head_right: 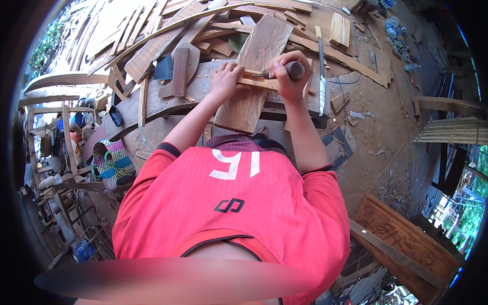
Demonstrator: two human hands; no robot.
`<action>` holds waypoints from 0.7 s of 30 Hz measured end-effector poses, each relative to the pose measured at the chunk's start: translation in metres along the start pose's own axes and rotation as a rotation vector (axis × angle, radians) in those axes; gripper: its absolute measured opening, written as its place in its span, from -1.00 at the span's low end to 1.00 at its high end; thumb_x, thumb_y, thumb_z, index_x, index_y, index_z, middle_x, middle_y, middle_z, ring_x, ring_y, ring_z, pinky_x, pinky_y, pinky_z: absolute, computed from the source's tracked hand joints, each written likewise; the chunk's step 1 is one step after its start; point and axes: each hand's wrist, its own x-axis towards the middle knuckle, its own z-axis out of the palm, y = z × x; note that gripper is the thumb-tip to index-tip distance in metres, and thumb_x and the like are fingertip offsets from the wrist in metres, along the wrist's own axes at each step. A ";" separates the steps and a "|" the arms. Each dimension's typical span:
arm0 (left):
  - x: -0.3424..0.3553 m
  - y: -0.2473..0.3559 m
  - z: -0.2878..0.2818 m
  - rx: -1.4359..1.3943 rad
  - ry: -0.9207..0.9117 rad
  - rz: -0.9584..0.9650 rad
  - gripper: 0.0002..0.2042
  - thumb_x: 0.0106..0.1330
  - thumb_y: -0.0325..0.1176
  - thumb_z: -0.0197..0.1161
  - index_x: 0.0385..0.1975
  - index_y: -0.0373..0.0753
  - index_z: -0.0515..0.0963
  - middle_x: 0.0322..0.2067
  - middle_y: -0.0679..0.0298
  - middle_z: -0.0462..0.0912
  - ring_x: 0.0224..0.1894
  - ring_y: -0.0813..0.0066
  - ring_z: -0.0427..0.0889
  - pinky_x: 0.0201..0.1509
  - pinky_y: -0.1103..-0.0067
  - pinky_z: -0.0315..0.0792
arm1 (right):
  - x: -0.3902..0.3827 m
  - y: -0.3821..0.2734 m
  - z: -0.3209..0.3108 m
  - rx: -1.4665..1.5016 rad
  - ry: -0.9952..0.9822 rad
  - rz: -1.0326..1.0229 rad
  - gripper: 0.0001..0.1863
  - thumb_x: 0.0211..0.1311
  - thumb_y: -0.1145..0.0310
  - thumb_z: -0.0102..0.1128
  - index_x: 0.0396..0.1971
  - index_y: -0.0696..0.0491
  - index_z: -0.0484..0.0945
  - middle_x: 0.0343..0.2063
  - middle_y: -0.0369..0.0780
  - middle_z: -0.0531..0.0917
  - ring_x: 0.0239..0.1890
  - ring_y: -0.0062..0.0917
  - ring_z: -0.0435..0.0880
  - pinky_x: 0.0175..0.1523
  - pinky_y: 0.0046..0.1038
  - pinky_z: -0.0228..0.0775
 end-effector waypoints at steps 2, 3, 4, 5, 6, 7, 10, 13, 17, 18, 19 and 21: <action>0.000 0.000 0.000 0.006 0.001 -0.007 -0.46 -0.26 0.06 0.29 -0.23 0.01 0.39 -0.20 0.32 0.42 -0.03 0.30 0.33 -0.16 0.29 0.28 | 0.001 0.008 -0.001 0.108 -0.055 0.010 -0.88 -0.10 0.63 0.01 -0.57 0.13 0.28 -0.70 -0.25 0.44 -0.68 -0.66 0.40 -0.54 -0.63 0.27; 0.001 0.000 0.000 0.008 0.002 -0.009 -0.46 -0.26 0.06 0.29 -0.23 0.01 0.39 -0.20 0.32 0.42 -0.03 0.30 0.33 -0.16 0.29 0.28 | 0.000 0.011 0.000 0.057 -0.088 0.038 -0.89 -0.10 0.63 0.01 -0.58 0.14 0.30 -0.70 -0.26 0.44 -0.67 -0.68 0.41 -0.54 -0.65 0.27; 0.001 0.001 0.000 0.008 -0.019 -0.009 -0.47 -0.26 0.05 0.30 -0.23 0.00 0.39 -0.21 0.33 0.42 -0.04 0.31 0.33 -0.17 0.29 0.29 | 0.000 0.011 0.003 0.003 -0.121 0.068 -0.90 -0.10 0.63 0.02 -0.59 0.14 0.31 -0.70 -0.27 0.44 -0.67 -0.69 0.41 -0.54 -0.67 0.27; 0.001 0.002 -0.001 0.009 -0.041 -0.008 -0.47 -0.26 0.05 0.30 -0.24 0.00 0.39 -0.21 0.33 0.42 -0.05 0.31 0.33 -0.17 0.29 0.29 | 0.001 0.009 0.009 -0.024 -0.098 0.101 -0.91 -0.10 0.60 0.05 -0.61 0.13 0.34 -0.71 -0.31 0.44 -0.67 -0.73 0.41 -0.56 -0.71 0.26; 0.002 0.003 -0.001 0.008 -0.043 -0.011 -0.47 -0.26 0.05 0.30 -0.24 0.00 0.39 -0.21 0.33 0.42 -0.05 0.31 0.33 -0.17 0.29 0.29 | 0.005 0.011 0.013 -0.024 -0.100 0.104 -0.91 -0.10 0.60 0.05 -0.61 0.13 0.34 -0.71 -0.31 0.44 -0.67 -0.73 0.41 -0.56 -0.71 0.26; 0.002 0.003 -0.002 0.025 -0.042 -0.011 -0.48 -0.26 0.05 0.30 -0.24 0.00 0.39 -0.22 0.34 0.42 -0.05 0.31 0.33 -0.18 0.30 0.29 | 0.012 0.017 0.014 -0.079 -0.116 0.141 -0.90 -0.10 0.59 0.06 -0.63 0.12 0.34 -0.73 -0.33 0.44 -0.70 -0.74 0.41 -0.58 -0.71 0.25; 0.003 0.001 -0.002 0.039 -0.025 -0.004 -0.48 -0.26 0.05 0.30 -0.24 0.00 0.39 -0.22 0.35 0.42 -0.06 0.32 0.34 -0.18 0.31 0.29 | 0.044 0.031 0.025 -0.146 -0.151 0.221 -0.90 -0.07 0.57 0.06 -0.62 0.10 0.33 -0.77 -0.34 0.40 -0.74 -0.73 0.37 -0.61 -0.69 0.23; 0.006 0.002 -0.006 0.010 -0.067 -0.024 -0.46 -0.25 0.07 0.28 -0.22 -0.01 0.40 -0.19 0.34 0.42 -0.03 0.31 0.32 -0.13 0.31 0.27 | 0.074 0.053 0.028 -0.131 -0.169 0.274 -0.90 -0.04 0.55 0.05 -0.63 0.10 0.33 -0.80 -0.34 0.37 -0.77 -0.69 0.34 -0.62 -0.65 0.21; 0.003 0.006 -0.007 0.057 -0.093 -0.036 -0.44 -0.24 0.10 0.25 -0.19 0.00 0.40 -0.17 0.34 0.41 -0.01 0.31 0.31 -0.08 0.30 0.23 | 0.102 0.079 0.028 -0.090 -0.149 0.398 -0.86 -0.12 0.47 0.11 -0.75 0.11 0.39 -0.82 -0.32 0.41 -0.81 -0.68 0.37 -0.70 -0.61 0.21; 0.003 0.007 -0.006 0.059 -0.079 -0.027 -0.44 -0.24 0.10 0.25 -0.19 0.00 0.40 -0.17 0.34 0.41 -0.01 0.31 0.31 -0.08 0.30 0.23 | 0.107 0.086 0.030 -0.073 -0.149 0.419 -0.86 -0.13 0.46 0.12 -0.75 0.12 0.40 -0.82 -0.31 0.41 -0.82 -0.66 0.36 -0.70 -0.60 0.20; -0.002 0.008 -0.006 0.068 -0.078 -0.025 -0.44 -0.24 0.10 0.25 -0.19 0.00 0.40 -0.18 0.34 0.41 -0.02 0.32 0.31 -0.08 0.30 0.22 | 0.107 0.091 0.033 -0.064 -0.163 0.463 -0.86 -0.13 0.46 0.11 -0.75 0.12 0.40 -0.83 -0.31 0.41 -0.82 -0.65 0.36 -0.71 -0.60 0.20; 0.002 0.005 -0.004 0.052 -0.081 -0.029 -0.45 -0.24 0.11 0.24 -0.20 0.00 0.40 -0.19 0.35 0.41 -0.02 0.33 0.31 -0.08 0.28 0.21 | 0.115 0.100 0.036 -0.079 -0.176 0.527 -0.86 -0.14 0.44 0.11 -0.75 0.12 0.40 -0.82 -0.30 0.41 -0.83 -0.64 0.35 -0.71 -0.58 0.20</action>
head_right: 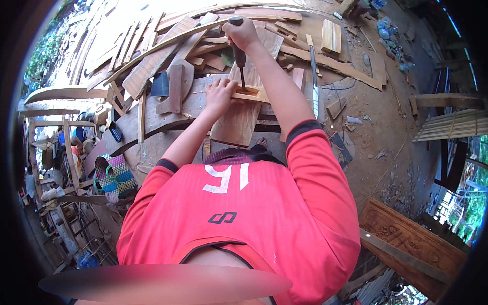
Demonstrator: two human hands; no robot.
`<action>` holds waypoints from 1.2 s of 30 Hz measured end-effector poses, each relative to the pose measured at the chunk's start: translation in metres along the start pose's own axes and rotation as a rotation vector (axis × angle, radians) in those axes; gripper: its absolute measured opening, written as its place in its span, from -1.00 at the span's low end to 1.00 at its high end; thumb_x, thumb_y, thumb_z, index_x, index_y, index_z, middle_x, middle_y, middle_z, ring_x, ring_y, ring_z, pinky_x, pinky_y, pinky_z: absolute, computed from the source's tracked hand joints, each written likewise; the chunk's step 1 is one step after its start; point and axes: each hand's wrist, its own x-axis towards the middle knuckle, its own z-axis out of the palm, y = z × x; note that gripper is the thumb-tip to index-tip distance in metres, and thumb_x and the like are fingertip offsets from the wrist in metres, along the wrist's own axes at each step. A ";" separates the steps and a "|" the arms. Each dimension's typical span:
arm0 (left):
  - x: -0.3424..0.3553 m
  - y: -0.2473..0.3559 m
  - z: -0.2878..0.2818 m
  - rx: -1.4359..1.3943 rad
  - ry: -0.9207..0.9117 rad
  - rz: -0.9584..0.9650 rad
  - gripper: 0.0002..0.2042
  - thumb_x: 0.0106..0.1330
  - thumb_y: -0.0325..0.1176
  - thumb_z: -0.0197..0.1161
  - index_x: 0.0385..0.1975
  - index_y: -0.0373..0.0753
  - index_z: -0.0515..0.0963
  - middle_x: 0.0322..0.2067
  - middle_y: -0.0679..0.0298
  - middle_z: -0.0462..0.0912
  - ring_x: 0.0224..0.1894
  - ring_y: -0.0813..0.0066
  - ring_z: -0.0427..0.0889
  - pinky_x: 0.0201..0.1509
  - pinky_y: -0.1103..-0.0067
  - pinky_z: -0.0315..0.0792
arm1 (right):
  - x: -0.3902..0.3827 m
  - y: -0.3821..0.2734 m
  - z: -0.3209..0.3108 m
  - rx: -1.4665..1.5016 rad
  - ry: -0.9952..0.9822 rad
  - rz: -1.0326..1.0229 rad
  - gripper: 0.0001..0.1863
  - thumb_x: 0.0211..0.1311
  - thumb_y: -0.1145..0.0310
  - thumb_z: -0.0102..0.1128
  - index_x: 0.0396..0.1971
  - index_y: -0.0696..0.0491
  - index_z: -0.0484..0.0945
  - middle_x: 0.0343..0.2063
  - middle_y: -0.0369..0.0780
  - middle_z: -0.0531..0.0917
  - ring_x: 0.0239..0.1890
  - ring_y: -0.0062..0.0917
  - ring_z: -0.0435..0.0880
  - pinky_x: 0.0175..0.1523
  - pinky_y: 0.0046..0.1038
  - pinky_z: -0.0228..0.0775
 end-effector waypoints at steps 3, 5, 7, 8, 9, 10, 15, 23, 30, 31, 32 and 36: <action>0.000 0.001 0.000 -0.011 0.043 0.024 -0.44 -0.26 0.09 0.27 -0.20 0.01 0.38 -0.22 0.36 0.41 -0.05 0.33 0.33 -0.09 0.15 0.23 | 0.012 0.006 -0.007 -0.018 0.056 0.103 -0.87 -0.07 0.43 0.08 -0.69 0.11 0.37 -0.81 -0.31 0.36 -0.80 -0.64 0.31 -0.66 -0.57 0.20; 0.001 0.001 -0.002 0.000 0.038 0.022 -0.44 -0.26 0.09 0.27 -0.20 0.01 0.38 -0.20 0.35 0.40 -0.04 0.33 0.32 -0.07 0.12 0.21 | 0.015 0.008 -0.018 0.000 0.113 0.148 -0.88 -0.07 0.42 0.08 -0.67 0.11 0.37 -0.82 -0.32 0.35 -0.82 -0.63 0.30 -0.66 -0.55 0.20; 0.001 0.003 -0.003 0.009 0.029 0.025 -0.44 -0.26 0.09 0.26 -0.19 0.01 0.38 -0.19 0.35 0.39 -0.03 0.33 0.32 -0.05 0.09 0.20 | 0.014 0.010 -0.040 0.078 0.205 0.208 -0.88 -0.07 0.41 0.07 -0.66 0.10 0.37 -0.82 -0.32 0.34 -0.82 -0.62 0.30 -0.65 -0.53 0.21; 0.001 0.003 -0.003 0.007 0.011 0.012 -0.44 -0.25 0.09 0.26 -0.19 0.01 0.38 -0.19 0.34 0.39 -0.03 0.32 0.32 -0.04 0.08 0.19 | 0.010 0.008 -0.046 0.120 0.212 0.190 -0.89 -0.08 0.41 0.07 -0.65 0.09 0.38 -0.82 -0.33 0.34 -0.81 -0.62 0.30 -0.64 -0.51 0.22; 0.002 0.002 -0.004 0.005 -0.007 0.001 -0.45 -0.24 0.08 0.26 -0.19 0.01 0.38 -0.18 0.34 0.38 -0.03 0.32 0.31 -0.03 0.07 0.18 | 0.002 0.006 -0.054 0.162 0.221 0.172 -0.90 -0.09 0.41 0.07 -0.65 0.09 0.38 -0.82 -0.33 0.33 -0.81 -0.61 0.30 -0.63 -0.49 0.23; 0.003 0.001 -0.002 0.005 -0.005 0.000 -0.45 -0.24 0.08 0.26 -0.19 0.01 0.38 -0.18 0.34 0.38 -0.03 0.32 0.31 -0.03 0.07 0.18 | -0.007 0.003 -0.062 0.206 0.163 0.143 -0.91 -0.08 0.43 0.04 -0.65 0.06 0.35 -0.82 -0.34 0.30 -0.80 -0.61 0.29 -0.58 -0.47 0.24; 0.000 0.001 -0.004 -0.041 0.020 -0.005 -0.47 -0.22 0.05 0.27 -0.18 0.03 0.38 -0.19 0.35 0.39 -0.02 0.32 0.31 -0.02 0.07 0.16 | -0.090 -0.028 -0.080 0.277 -0.106 -0.101 -0.91 -0.04 0.45 -0.06 -0.59 0.05 0.24 -0.83 -0.34 0.24 -0.76 -0.61 0.23 -0.48 -0.50 0.17; -0.002 0.006 0.002 -0.044 0.048 -0.042 -0.50 -0.21 0.04 0.27 -0.23 0.00 0.38 -0.20 0.33 0.39 -0.04 0.32 0.31 -0.05 0.09 0.18 | -0.135 -0.046 -0.063 0.208 0.065 -0.300 -0.88 -0.11 0.51 -0.04 -0.64 0.07 0.21 -0.84 -0.32 0.24 -0.78 -0.64 0.21 -0.51 -0.52 0.14; 0.000 0.008 0.000 -0.046 0.064 -0.062 -0.49 -0.23 0.07 0.27 -0.25 -0.01 0.39 -0.23 0.33 0.41 -0.07 0.33 0.33 -0.08 0.13 0.19 | -0.139 -0.039 -0.045 0.214 0.094 -0.425 -0.90 -0.11 0.57 -0.04 -0.63 0.11 0.23 -0.80 -0.28 0.30 -0.76 -0.63 0.26 -0.56 -0.55 0.18; 0.000 0.009 -0.001 -0.047 0.065 -0.063 -0.49 -0.23 0.07 0.27 -0.25 -0.01 0.39 -0.23 0.33 0.41 -0.07 0.33 0.33 -0.08 0.13 0.19 | -0.139 -0.033 -0.044 0.239 0.090 -0.441 -0.90 -0.10 0.60 -0.02 -0.62 0.13 0.26 -0.78 -0.26 0.34 -0.75 -0.63 0.31 -0.60 -0.58 0.20; 0.000 0.011 -0.004 -0.033 0.033 -0.083 -0.48 -0.23 0.05 0.28 -0.21 0.01 0.39 -0.20 0.34 0.40 -0.04 0.33 0.32 -0.06 0.18 0.19 | -0.140 -0.027 -0.043 0.183 0.099 -0.431 -0.89 -0.09 0.59 0.00 -0.61 0.12 0.26 -0.77 -0.26 0.35 -0.74 -0.62 0.32 -0.59 -0.58 0.22; -0.001 0.011 -0.005 -0.021 0.003 -0.102 -0.46 -0.23 0.03 0.29 -0.18 0.01 0.41 -0.18 0.34 0.41 -0.02 0.33 0.31 -0.05 0.24 0.19 | -0.144 -0.019 -0.044 0.200 0.175 -0.461 -0.89 -0.10 0.58 -0.01 -0.62 0.12 0.25 -0.77 -0.26 0.35 -0.74 -0.62 0.33 -0.57 -0.59 0.23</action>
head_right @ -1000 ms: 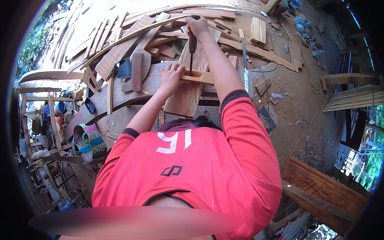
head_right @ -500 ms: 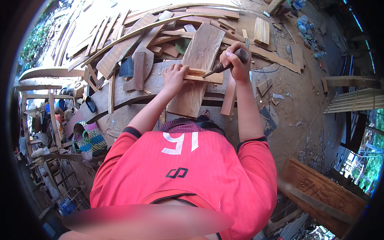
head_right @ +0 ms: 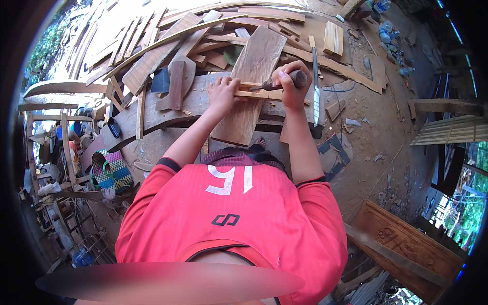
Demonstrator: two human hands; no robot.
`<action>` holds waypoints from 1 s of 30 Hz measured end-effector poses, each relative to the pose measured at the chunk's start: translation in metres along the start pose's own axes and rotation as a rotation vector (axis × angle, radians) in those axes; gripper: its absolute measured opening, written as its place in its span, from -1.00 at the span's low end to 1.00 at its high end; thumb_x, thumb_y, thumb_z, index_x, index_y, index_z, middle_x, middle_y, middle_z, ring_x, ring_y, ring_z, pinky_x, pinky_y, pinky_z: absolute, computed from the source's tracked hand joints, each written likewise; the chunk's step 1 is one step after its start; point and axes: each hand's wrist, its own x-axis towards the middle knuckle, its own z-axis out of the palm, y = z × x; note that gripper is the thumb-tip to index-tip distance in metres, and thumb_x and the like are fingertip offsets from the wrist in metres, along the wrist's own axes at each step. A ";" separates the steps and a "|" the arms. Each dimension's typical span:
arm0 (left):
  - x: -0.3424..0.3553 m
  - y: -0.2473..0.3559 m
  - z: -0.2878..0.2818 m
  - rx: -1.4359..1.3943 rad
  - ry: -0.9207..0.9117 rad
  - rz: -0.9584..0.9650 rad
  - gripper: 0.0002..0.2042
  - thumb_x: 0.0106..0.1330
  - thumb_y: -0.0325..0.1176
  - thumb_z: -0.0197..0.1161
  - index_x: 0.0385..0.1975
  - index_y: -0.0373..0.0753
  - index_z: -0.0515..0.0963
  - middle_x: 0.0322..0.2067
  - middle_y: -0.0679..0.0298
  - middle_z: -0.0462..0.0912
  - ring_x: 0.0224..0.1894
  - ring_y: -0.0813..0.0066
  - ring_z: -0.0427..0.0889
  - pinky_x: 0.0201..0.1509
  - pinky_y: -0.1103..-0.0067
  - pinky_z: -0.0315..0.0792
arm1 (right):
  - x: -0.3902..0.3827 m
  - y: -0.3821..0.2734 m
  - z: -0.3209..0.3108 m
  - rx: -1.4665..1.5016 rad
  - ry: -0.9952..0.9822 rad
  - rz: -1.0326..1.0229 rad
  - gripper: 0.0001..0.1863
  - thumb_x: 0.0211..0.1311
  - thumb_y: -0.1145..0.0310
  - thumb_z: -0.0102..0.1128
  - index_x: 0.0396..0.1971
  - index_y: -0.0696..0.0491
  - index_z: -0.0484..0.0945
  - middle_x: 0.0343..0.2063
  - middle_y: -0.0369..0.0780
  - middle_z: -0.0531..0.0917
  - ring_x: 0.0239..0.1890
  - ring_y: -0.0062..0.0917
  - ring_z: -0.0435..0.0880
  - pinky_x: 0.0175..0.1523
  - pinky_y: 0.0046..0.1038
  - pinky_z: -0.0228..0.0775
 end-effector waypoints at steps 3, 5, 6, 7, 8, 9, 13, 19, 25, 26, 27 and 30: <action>-0.001 -0.004 0.007 -0.013 0.077 0.036 -0.46 -0.24 0.05 0.29 -0.20 0.01 0.39 -0.23 0.34 0.41 -0.07 0.35 0.33 -0.10 0.18 0.21 | -0.002 -0.004 -0.005 -0.035 0.045 0.019 -0.91 -0.12 0.55 -0.05 -0.61 0.10 0.24 -0.77 -0.27 0.31 -0.73 -0.59 0.29 -0.49 -0.48 0.23; -0.001 -0.004 0.007 -0.005 0.069 0.036 -0.47 -0.23 0.04 0.29 -0.21 0.01 0.39 -0.23 0.34 0.41 -0.07 0.34 0.33 -0.10 0.18 0.21 | -0.003 -0.005 -0.008 -0.035 0.055 0.023 -0.91 -0.12 0.54 -0.04 -0.61 0.10 0.25 -0.77 -0.26 0.32 -0.72 -0.57 0.30 -0.47 -0.45 0.24; 0.000 -0.004 0.007 0.003 0.059 0.035 -0.48 -0.23 0.04 0.29 -0.21 0.01 0.39 -0.22 0.34 0.40 -0.06 0.34 0.33 -0.10 0.18 0.21 | -0.004 -0.006 -0.007 -0.033 0.065 0.007 -0.91 -0.12 0.54 -0.04 -0.61 0.10 0.25 -0.78 -0.26 0.32 -0.72 -0.57 0.30 -0.46 -0.44 0.24; 0.000 -0.004 0.007 0.004 0.060 0.034 -0.48 -0.23 0.04 0.29 -0.21 0.01 0.39 -0.22 0.34 0.40 -0.06 0.34 0.33 -0.10 0.18 0.21 | -0.005 -0.006 -0.006 -0.030 0.076 -0.008 -0.91 -0.12 0.54 -0.03 -0.61 0.10 0.26 -0.78 -0.26 0.33 -0.72 -0.56 0.30 -0.46 -0.44 0.24; 0.000 -0.003 0.008 -0.001 0.060 0.032 -0.49 -0.23 0.04 0.29 -0.22 0.01 0.39 -0.21 0.34 0.40 -0.06 0.34 0.33 -0.10 0.17 0.21 | -0.004 -0.005 -0.004 -0.028 0.075 -0.008 -0.91 -0.12 0.54 -0.03 -0.61 0.10 0.26 -0.78 -0.26 0.33 -0.72 -0.56 0.30 -0.46 -0.44 0.24; 0.000 -0.003 0.009 -0.005 0.059 0.030 -0.49 -0.23 0.04 0.29 -0.23 0.01 0.39 -0.21 0.34 0.40 -0.05 0.34 0.32 -0.10 0.17 0.21 | -0.003 -0.003 -0.003 -0.028 0.066 -0.033 -0.92 -0.12 0.54 -0.03 -0.61 0.11 0.27 -0.78 -0.25 0.33 -0.72 -0.56 0.31 -0.46 -0.44 0.24; -0.001 -0.001 0.006 -0.006 0.046 0.016 -0.49 -0.23 0.05 0.28 -0.24 0.01 0.38 -0.20 0.35 0.40 -0.04 0.33 0.32 -0.10 0.16 0.22 | 0.000 0.002 0.008 -0.024 0.029 -0.032 -0.93 -0.13 0.54 -0.02 -0.61 0.12 0.29 -0.79 -0.24 0.34 -0.74 -0.55 0.31 -0.50 -0.45 0.22; 0.000 -0.003 0.009 -0.030 0.051 0.018 -0.48 -0.23 0.08 0.27 -0.24 0.01 0.38 -0.19 0.34 0.40 -0.04 0.32 0.31 -0.08 0.14 0.21 | 0.006 0.010 0.023 -0.091 -0.114 0.025 -0.92 -0.12 0.60 0.05 -0.59 0.14 0.36 -0.72 -0.27 0.46 -0.66 -0.67 0.44 -0.54 -0.65 0.30; 0.000 -0.002 0.005 -0.008 0.047 0.019 -0.48 -0.22 0.08 0.26 -0.21 0.02 0.38 -0.19 0.34 0.39 -0.03 0.30 0.31 -0.09 0.12 0.21 | 0.028 0.015 0.042 -0.191 -0.239 0.243 -0.93 -0.07 0.57 0.04 -0.59 0.12 0.35 -0.70 -0.30 0.45 -0.66 -0.68 0.43 -0.50 -0.65 0.29; 0.001 0.000 0.001 -0.009 -0.008 -0.009 -0.46 -0.21 0.06 0.28 -0.17 0.03 0.38 -0.16 0.33 0.38 0.00 0.30 0.29 -0.03 0.10 0.17 | 0.032 0.018 0.041 -0.201 -0.286 0.242 -0.93 -0.05 0.57 0.05 -0.58 0.11 0.36 -0.70 -0.32 0.45 -0.64 -0.71 0.43 -0.49 -0.68 0.29; 0.001 0.002 -0.002 -0.008 -0.063 -0.037 -0.45 -0.20 0.04 0.29 -0.14 0.04 0.37 -0.12 0.32 0.36 0.04 0.30 0.27 0.02 0.08 0.14 | 0.034 0.019 0.042 -0.203 -0.281 0.237 -0.93 -0.05 0.57 0.05 -0.58 0.11 0.36 -0.70 -0.32 0.45 -0.64 -0.71 0.43 -0.49 -0.68 0.29; 0.001 -0.005 0.000 -0.041 -0.094 -0.017 -0.43 -0.17 0.02 0.30 -0.10 0.03 0.33 -0.06 0.29 0.33 0.08 0.25 0.22 0.04 -0.07 0.03 | 0.035 0.024 0.049 -0.225 -0.335 0.196 -0.92 -0.05 0.53 0.09 -0.59 0.10 0.37 -0.66 -0.33 0.46 -0.60 -0.73 0.44 -0.46 -0.69 0.30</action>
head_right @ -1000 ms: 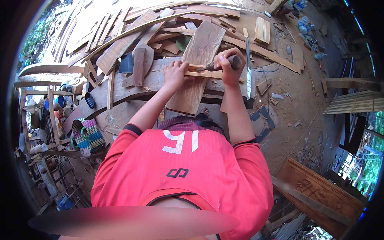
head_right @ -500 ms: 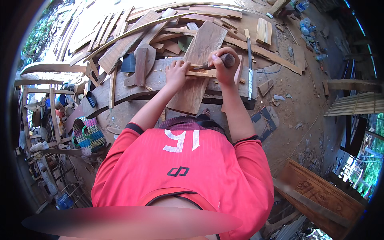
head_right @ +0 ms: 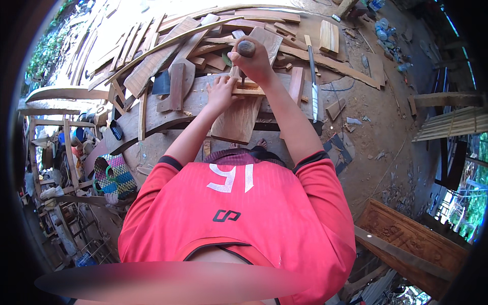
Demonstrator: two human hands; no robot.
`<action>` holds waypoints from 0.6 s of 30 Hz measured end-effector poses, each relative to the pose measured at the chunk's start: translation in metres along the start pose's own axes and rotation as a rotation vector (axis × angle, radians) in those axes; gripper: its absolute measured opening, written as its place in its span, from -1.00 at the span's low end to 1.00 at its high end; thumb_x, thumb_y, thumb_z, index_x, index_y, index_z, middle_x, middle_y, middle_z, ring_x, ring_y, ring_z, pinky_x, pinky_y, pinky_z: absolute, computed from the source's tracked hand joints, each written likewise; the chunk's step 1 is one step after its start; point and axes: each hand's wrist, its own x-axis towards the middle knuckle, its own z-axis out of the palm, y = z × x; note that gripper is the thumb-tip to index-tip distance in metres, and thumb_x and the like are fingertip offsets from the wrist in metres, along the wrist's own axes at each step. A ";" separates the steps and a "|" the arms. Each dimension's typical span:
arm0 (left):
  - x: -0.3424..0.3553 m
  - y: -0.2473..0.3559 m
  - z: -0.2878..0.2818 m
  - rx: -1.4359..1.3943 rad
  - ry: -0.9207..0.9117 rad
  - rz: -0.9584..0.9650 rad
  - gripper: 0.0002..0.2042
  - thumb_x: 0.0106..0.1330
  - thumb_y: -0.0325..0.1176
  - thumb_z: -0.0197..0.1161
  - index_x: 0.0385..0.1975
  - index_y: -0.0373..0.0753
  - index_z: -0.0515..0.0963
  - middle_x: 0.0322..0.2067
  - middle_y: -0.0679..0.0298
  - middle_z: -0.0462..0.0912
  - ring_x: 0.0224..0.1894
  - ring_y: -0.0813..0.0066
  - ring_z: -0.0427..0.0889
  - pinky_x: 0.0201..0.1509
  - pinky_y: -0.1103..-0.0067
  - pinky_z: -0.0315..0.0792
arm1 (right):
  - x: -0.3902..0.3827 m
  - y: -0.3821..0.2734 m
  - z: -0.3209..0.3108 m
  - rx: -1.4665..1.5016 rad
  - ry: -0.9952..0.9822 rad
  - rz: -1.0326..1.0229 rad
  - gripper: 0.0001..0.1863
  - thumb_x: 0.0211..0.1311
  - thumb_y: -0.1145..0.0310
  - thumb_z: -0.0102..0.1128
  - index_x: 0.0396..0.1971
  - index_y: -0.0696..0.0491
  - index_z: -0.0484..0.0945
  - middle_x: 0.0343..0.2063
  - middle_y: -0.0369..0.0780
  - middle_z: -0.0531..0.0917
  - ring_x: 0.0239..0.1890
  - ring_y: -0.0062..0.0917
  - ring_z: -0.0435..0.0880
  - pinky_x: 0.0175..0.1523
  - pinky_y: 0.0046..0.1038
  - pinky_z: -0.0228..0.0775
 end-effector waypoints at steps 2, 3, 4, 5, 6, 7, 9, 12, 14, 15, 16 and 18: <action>0.002 -0.003 -0.007 -0.094 -0.044 -0.005 -0.41 -0.16 -0.01 0.30 -0.06 0.02 0.31 -0.03 0.28 0.31 0.10 0.23 0.19 0.05 -0.12 -0.02 | -0.002 0.004 0.001 -0.011 -0.003 -0.018 -0.92 -0.05 0.53 0.09 -0.59 0.10 0.37 -0.65 -0.33 0.47 -0.59 -0.74 0.44 -0.46 -0.69 0.30; 0.003 -0.003 -0.010 -0.188 -0.092 -0.017 -0.39 -0.14 -0.03 0.31 -0.02 0.02 0.29 0.01 0.27 0.28 0.13 0.22 0.16 0.06 -0.16 -0.07 | -0.003 0.005 0.001 -0.019 -0.009 -0.031 -0.91 -0.05 0.53 0.10 -0.59 0.10 0.37 -0.64 -0.33 0.47 -0.58 -0.74 0.44 -0.45 -0.69 0.30; 0.003 -0.003 -0.019 -0.198 -0.152 -0.031 -0.44 -0.10 -0.05 0.29 -0.04 0.01 0.32 0.05 0.25 0.26 0.15 0.17 0.14 0.10 0.01 0.05 | -0.006 0.001 0.005 0.000 0.006 0.001 -0.91 -0.06 0.52 0.10 -0.61 0.10 0.37 -0.67 -0.33 0.47 -0.60 -0.75 0.44 -0.47 -0.69 0.30; 0.004 -0.008 -0.015 -0.196 -0.150 -0.027 -0.44 -0.10 -0.05 0.29 -0.04 0.01 0.32 0.05 0.25 0.26 0.15 0.17 0.14 0.10 0.01 0.05 | -0.007 0.000 0.005 0.000 0.009 -0.003 -0.91 -0.06 0.52 0.10 -0.61 0.10 0.37 -0.67 -0.33 0.47 -0.60 -0.75 0.44 -0.47 -0.69 0.30; 0.007 -0.016 -0.006 -0.220 -0.127 0.026 -0.45 -0.09 -0.06 0.29 -0.04 0.01 0.34 0.03 0.24 0.28 0.14 0.17 0.16 0.13 0.12 0.08 | -0.010 0.001 0.004 -0.051 0.036 -0.030 -0.92 -0.07 0.53 0.09 -0.61 0.10 0.37 -0.69 -0.34 0.46 -0.62 -0.75 0.43 -0.49 -0.69 0.30; 0.008 -0.018 -0.004 -0.244 -0.102 0.078 -0.47 -0.08 -0.06 0.28 -0.05 0.00 0.35 0.02 0.22 0.30 0.13 0.16 0.17 0.15 0.23 0.11 | -0.010 0.001 0.003 -0.101 0.061 -0.058 -0.92 -0.07 0.54 0.08 -0.62 0.10 0.37 -0.71 -0.34 0.45 -0.64 -0.75 0.43 -0.51 -0.69 0.29; 0.006 -0.022 0.003 -0.236 -0.084 0.092 -0.47 -0.09 -0.07 0.28 -0.05 0.01 0.36 0.00 0.24 0.32 0.12 0.19 0.19 0.12 0.23 0.14 | -0.015 0.000 0.004 -0.082 0.111 -0.063 -0.93 -0.08 0.55 0.07 -0.63 0.10 0.37 -0.72 -0.33 0.44 -0.67 -0.74 0.42 -0.53 -0.69 0.28; 0.008 -0.021 0.001 -0.227 -0.067 0.110 -0.48 -0.08 -0.07 0.27 -0.04 0.02 0.36 -0.03 0.26 0.34 0.10 0.22 0.20 0.08 0.22 0.17 | -0.017 0.001 0.001 -0.029 0.191 -0.084 -0.93 -0.09 0.57 0.04 -0.64 0.11 0.37 -0.74 -0.32 0.44 -0.70 -0.74 0.40 -0.57 -0.70 0.25; 0.006 -0.020 0.001 -0.221 -0.066 0.119 -0.48 -0.07 -0.07 0.26 -0.03 0.03 0.35 -0.03 0.27 0.35 0.10 0.23 0.21 0.07 0.21 0.18 | -0.018 0.002 0.002 0.005 0.227 -0.106 -0.92 -0.10 0.59 0.03 -0.65 0.11 0.36 -0.74 -0.32 0.43 -0.71 -0.73 0.40 -0.58 -0.70 0.24; 0.004 -0.020 0.002 -0.223 -0.070 0.114 -0.48 -0.07 -0.07 0.26 -0.03 0.04 0.35 -0.03 0.26 0.35 0.10 0.22 0.21 0.06 0.21 0.19 | -0.019 0.004 0.004 -0.011 0.224 -0.109 -0.92 -0.10 0.59 0.02 -0.65 0.11 0.36 -0.75 -0.32 0.43 -0.71 -0.73 0.40 -0.58 -0.70 0.24; 0.004 -0.019 0.000 -0.226 -0.072 0.110 -0.48 -0.07 -0.07 0.26 -0.03 0.04 0.35 -0.03 0.26 0.35 0.10 0.22 0.21 0.06 0.22 0.19 | -0.018 0.005 0.005 -0.026 0.219 -0.114 -0.93 -0.10 0.59 0.02 -0.65 0.11 0.36 -0.75 -0.32 0.43 -0.71 -0.73 0.40 -0.59 -0.70 0.23; 0.006 -0.018 -0.004 -0.214 -0.093 0.088 -0.48 -0.06 -0.07 0.25 -0.03 0.02 0.35 -0.01 0.24 0.34 0.11 0.20 0.20 0.09 0.30 0.19 | -0.014 0.007 0.006 -0.041 0.212 -0.121 -0.93 -0.10 0.59 0.02 -0.65 0.11 0.36 -0.76 -0.32 0.43 -0.72 -0.74 0.40 -0.59 -0.70 0.23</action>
